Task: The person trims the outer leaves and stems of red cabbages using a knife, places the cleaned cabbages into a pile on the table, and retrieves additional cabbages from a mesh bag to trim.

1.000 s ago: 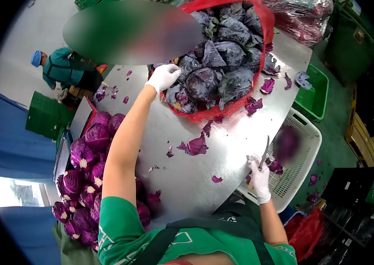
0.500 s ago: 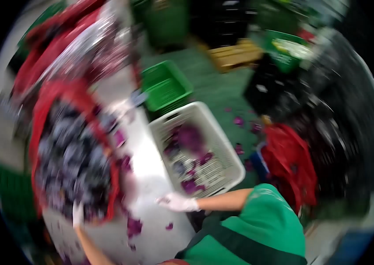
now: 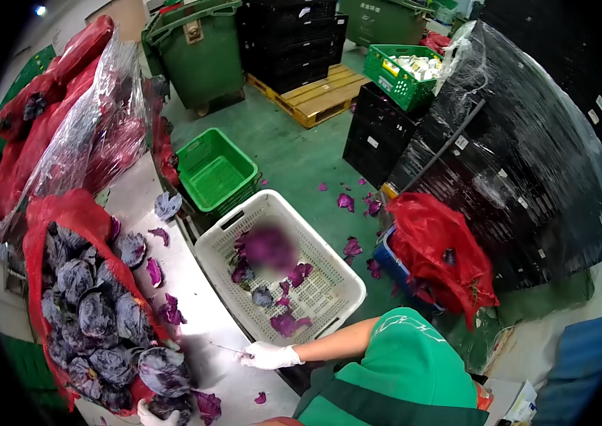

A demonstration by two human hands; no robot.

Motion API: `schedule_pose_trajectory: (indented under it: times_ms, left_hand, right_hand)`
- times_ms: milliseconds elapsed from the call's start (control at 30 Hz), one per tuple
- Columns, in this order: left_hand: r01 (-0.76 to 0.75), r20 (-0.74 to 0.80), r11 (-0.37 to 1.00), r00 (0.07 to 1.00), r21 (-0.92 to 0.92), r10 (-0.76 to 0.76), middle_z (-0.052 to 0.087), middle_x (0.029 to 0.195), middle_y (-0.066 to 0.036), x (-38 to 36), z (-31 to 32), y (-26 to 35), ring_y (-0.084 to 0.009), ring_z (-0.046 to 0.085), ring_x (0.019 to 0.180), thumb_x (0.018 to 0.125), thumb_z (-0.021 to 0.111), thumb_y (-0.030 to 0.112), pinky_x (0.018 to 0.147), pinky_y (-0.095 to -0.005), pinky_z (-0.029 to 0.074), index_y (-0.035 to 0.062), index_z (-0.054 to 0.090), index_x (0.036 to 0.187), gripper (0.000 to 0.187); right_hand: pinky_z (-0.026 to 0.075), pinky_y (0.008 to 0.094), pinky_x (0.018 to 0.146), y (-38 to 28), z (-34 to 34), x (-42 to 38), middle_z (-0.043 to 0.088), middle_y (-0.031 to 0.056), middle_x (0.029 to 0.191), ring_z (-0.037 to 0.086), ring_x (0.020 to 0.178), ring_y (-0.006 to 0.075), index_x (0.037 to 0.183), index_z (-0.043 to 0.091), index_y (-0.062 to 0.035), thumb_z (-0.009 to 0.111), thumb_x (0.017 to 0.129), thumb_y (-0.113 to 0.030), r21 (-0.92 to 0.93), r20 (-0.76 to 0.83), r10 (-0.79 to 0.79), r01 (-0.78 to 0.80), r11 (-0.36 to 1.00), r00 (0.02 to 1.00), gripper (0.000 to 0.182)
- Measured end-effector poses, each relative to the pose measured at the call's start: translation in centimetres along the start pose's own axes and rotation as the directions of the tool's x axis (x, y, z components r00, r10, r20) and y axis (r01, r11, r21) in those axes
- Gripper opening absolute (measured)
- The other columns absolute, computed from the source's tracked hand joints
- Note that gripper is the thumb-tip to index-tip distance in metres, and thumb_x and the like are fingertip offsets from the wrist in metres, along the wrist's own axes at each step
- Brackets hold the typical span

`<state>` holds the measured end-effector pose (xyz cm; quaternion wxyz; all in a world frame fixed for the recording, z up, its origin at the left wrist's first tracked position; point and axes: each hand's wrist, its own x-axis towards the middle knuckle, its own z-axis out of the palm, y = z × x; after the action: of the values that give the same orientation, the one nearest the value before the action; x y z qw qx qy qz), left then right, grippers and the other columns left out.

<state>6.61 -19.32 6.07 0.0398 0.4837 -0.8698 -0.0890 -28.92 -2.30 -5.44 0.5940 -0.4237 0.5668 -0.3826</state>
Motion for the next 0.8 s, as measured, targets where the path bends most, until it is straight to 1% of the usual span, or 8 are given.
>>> schedule_pose_trajectory:
  times_ms: [100,133,167,267,300,367,567,800]
  left_hand:
    - [0.410,-0.091,0.891,0.912,0.193,-0.400,0.062,0.118,-0.019,-3.0,2.6,1.1,-0.0285,0.056,0.112,0.076,0.079,0.036,0.096,-0.0425,0.045,-0.0005,0.055,0.131,0.070]
    - [0.421,-0.167,0.904,0.899,0.075,-0.405,0.062,0.115,-0.020,-3.8,3.7,0.2,-0.0286,0.057,0.111,0.070,0.085,0.035,0.094,-0.0457,0.047,-0.0005,0.056,0.127,0.073]
    - [0.432,-0.038,0.797,0.870,-0.422,-0.492,0.063,0.113,-0.018,-3.7,2.8,1.3,-0.0275,0.059,0.108,0.072,0.085,0.030,0.092,-0.0436,0.049,-0.0022,0.056,0.124,0.067]
    - [0.626,0.100,0.415,0.621,-0.660,-0.777,0.057,0.123,-0.016,-6.4,3.6,0.9,-0.0248,0.058,0.111,0.072,0.088,0.025,0.097,-0.0368,0.048,-0.0009,0.047,0.132,0.077]
    - [0.594,0.125,0.287,0.555,-0.751,-0.822,0.055,0.126,-0.015,-7.1,3.7,1.2,-0.0247,0.056,0.113,0.072,0.088,0.025,0.100,-0.0361,0.046,0.0003,0.046,0.133,0.078]
    - [0.498,0.007,0.337,0.568,-0.799,-0.823,0.054,0.123,-0.013,-9.5,6.4,-1.3,-0.0237,0.054,0.113,0.069,0.090,0.019,0.101,-0.0370,0.045,-0.0001,0.046,0.129,0.076]
    - [0.177,-0.029,0.133,0.492,-0.975,-0.870,0.054,0.122,-0.008,-11.8,7.8,1.5,-0.0189,0.053,0.113,0.072,0.086,0.010,0.101,-0.0342,0.043,0.0033,0.044,0.129,0.072]
    - [-0.197,0.304,-0.585,0.700,-0.787,-0.646,0.052,0.137,-0.014,-13.4,8.6,9.6,-0.0326,0.054,0.124,0.088,0.069,0.026,0.107,-0.0509,0.045,0.0097,0.044,0.142,0.062]
  right_hand:
    - [0.050,0.0371,0.090,2.0,0.5,0.9,0.070,0.0135,0.110,0.066,0.103,0.0250,0.116,0.066,-0.0071,0.057,0.097,-0.023,-0.138,-0.063,-0.156,0.146,0.980,0.986,0.027]
    - [0.051,0.0374,0.090,2.4,0.7,1.0,0.070,0.0134,0.110,0.067,0.102,0.0255,0.116,0.066,-0.0078,0.057,0.097,-0.023,-0.136,-0.084,-0.170,0.157,0.978,0.982,0.027]
    - [0.052,0.0376,0.089,1.9,0.6,0.8,0.070,0.0132,0.110,0.068,0.102,0.0259,0.116,0.067,-0.0084,0.057,0.097,-0.023,-0.121,-0.080,-0.176,0.165,0.979,0.981,0.026]
    - [0.049,0.0293,0.065,0.1,-0.2,0.0,0.069,0.0068,0.085,0.057,0.070,0.0124,0.114,0.069,-0.0083,0.059,0.095,-0.018,-0.149,0.003,-0.065,0.064,0.987,0.998,0.023]
    - [0.049,0.0307,0.064,1.0,0.4,0.1,0.068,0.0071,0.079,0.058,0.068,0.0129,0.114,0.069,-0.0075,0.059,0.094,-0.017,-0.146,-0.090,-0.259,0.244,0.959,0.962,0.024]
    - [0.053,0.0300,0.073,0.6,0.3,0.3,0.072,0.0133,0.090,0.066,0.078,0.0153,0.116,0.068,-0.0063,0.058,0.093,-0.017,-0.244,0.000,-0.151,0.147,0.958,0.988,0.027]
    - [0.050,0.0254,0.089,0.1,3.1,-0.8,0.069,0.0067,0.104,0.064,0.096,0.0119,0.122,0.061,0.0025,0.052,0.098,-0.003,0.135,0.104,-0.002,-0.013,0.991,0.995,0.027]
    - [0.047,0.0216,0.069,-3.7,5.3,-4.2,0.067,0.0027,0.095,0.059,0.077,0.0079,0.124,0.061,0.0020,0.054,0.099,-0.010,0.010,0.153,0.043,-0.045,0.999,0.987,0.029]
